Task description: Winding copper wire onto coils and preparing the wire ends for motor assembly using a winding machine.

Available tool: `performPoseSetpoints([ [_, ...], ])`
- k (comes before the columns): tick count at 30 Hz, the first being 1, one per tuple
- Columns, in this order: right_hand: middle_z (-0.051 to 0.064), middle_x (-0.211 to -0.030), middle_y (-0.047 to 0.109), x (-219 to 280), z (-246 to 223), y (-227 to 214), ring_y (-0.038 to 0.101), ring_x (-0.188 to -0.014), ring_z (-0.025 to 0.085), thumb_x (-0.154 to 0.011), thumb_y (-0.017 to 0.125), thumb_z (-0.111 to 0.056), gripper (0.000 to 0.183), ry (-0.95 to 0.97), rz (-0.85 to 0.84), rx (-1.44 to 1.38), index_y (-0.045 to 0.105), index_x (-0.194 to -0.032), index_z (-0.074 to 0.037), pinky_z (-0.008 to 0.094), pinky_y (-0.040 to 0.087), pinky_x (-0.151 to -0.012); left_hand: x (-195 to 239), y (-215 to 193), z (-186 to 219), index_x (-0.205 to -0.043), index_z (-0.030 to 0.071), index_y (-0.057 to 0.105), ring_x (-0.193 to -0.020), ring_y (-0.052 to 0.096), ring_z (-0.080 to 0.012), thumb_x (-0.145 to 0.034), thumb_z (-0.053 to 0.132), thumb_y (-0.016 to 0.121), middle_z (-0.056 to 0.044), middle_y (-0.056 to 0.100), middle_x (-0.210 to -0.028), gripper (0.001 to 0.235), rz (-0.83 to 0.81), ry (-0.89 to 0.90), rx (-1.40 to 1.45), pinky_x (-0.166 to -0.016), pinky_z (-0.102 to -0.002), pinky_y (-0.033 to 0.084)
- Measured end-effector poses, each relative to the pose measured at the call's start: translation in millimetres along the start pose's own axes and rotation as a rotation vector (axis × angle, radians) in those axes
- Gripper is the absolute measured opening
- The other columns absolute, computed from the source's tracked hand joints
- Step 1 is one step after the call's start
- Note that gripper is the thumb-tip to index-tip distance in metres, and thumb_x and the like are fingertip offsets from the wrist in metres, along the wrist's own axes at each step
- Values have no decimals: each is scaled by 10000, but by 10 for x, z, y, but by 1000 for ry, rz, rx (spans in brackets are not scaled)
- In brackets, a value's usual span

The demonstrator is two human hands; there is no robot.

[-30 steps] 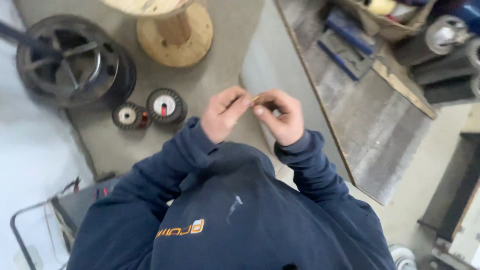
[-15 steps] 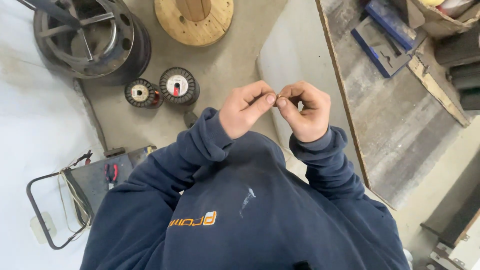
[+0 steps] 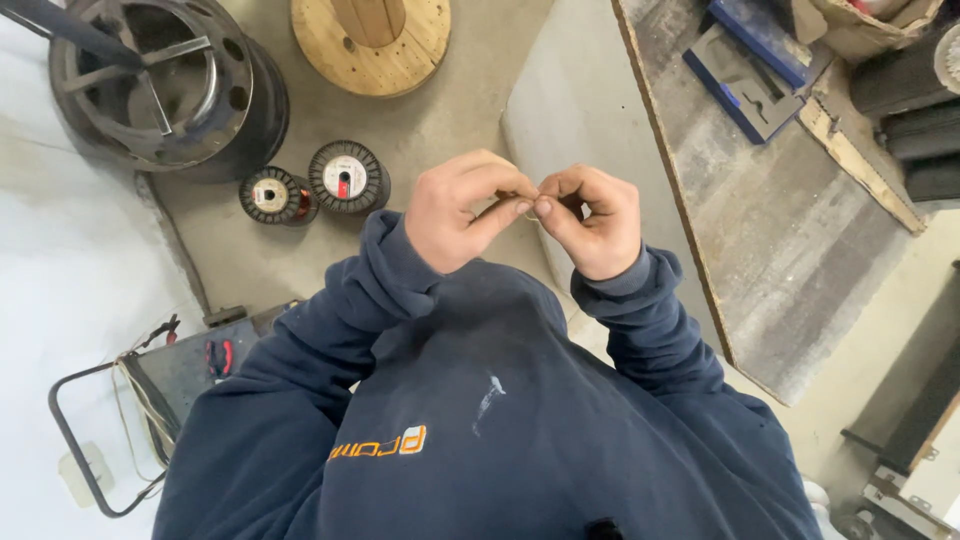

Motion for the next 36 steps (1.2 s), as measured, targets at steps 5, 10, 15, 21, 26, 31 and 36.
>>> performPoseSetpoints([
  [5, 38, -899, 674, 52, 132, 64, 580, -783, 76, -1008, 683, -4, 54, 14, -31, -217, 655, -972, 25, 234, 474, -707, 38, 29, -108, -1036, 40, 710, -811, 682, -170, -965, 77, 733, -76, 684, -956, 84, -18, -158, 110, -748, -287, 547],
  [10, 32, -909, 663, 81, 276, 89, 573, -754, 72, -1012, 664, -23, 64, 118, -1, -357, 649, -989, 35, 226, 472, -679, 85, 34, -198, -1024, 27, 706, -817, 679, -156, -984, 86, 722, -78, 684, -951, 74, 8, -198, 200, -752, -279, 545],
  [15, 30, -899, 668, 81, 265, 122, 572, -733, 70, -1007, 664, -35, 77, 162, 4, -354, 656, -1001, 41, 224, 473, -666, 83, 6, -121, -1025, 24, 709, -818, 682, -154, -977, 75, 718, -84, 691, -964, 71, 16, -212, 184, -750, -277, 546],
  [21, 22, -892, 675, 89, 257, 147, 576, -754, 62, -1033, 638, -68, 110, 184, -34, -328, 659, -1013, 38, 220, 473, -676, 54, -26, 9, -1051, 58, 724, -821, 725, -154, -951, 51, 727, -75, 713, -1016, 101, 21, -96, 28, -726, -276, 568],
  [26, 8, -860, 648, 121, 318, 161, 547, -739, 51, -1035, 635, -77, 117, 193, -29, -326, 654, -1008, 36, 216, 445, -656, 50, -26, -9, -1005, 76, 728, -783, 724, -159, -933, 88, 762, -60, 712, -971, 81, 11, -91, -47, -693, -281, 561],
  [31, 21, -906, 632, 159, 378, 195, 545, -756, 64, -1045, 633, -76, 110, 96, 25, -378, 633, -1002, 25, 224, 447, -678, 107, 15, -87, -1011, 52, 709, -776, 678, -136, -963, 104, 723, -58, 682, -942, 72, -12, -176, 85, -702, -272, 540],
  [36, 34, -950, 642, 162, 377, 180, 562, -761, 73, -1031, 629, -75, 102, 128, 44, -432, 622, -996, 21, 229, 459, -667, 136, 42, -172, -1005, 29, 689, -750, 598, -107, -990, 111, 676, -48, 650, -915, 84, -29, -254, 215, -685, -259, 489],
])
Point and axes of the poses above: each hand's wrist, its own x-axis away from the middle knuckle, its own y-axis out of the palm, z = x × y, the point moved 2 cm from there along -x, towards the middle knuckle
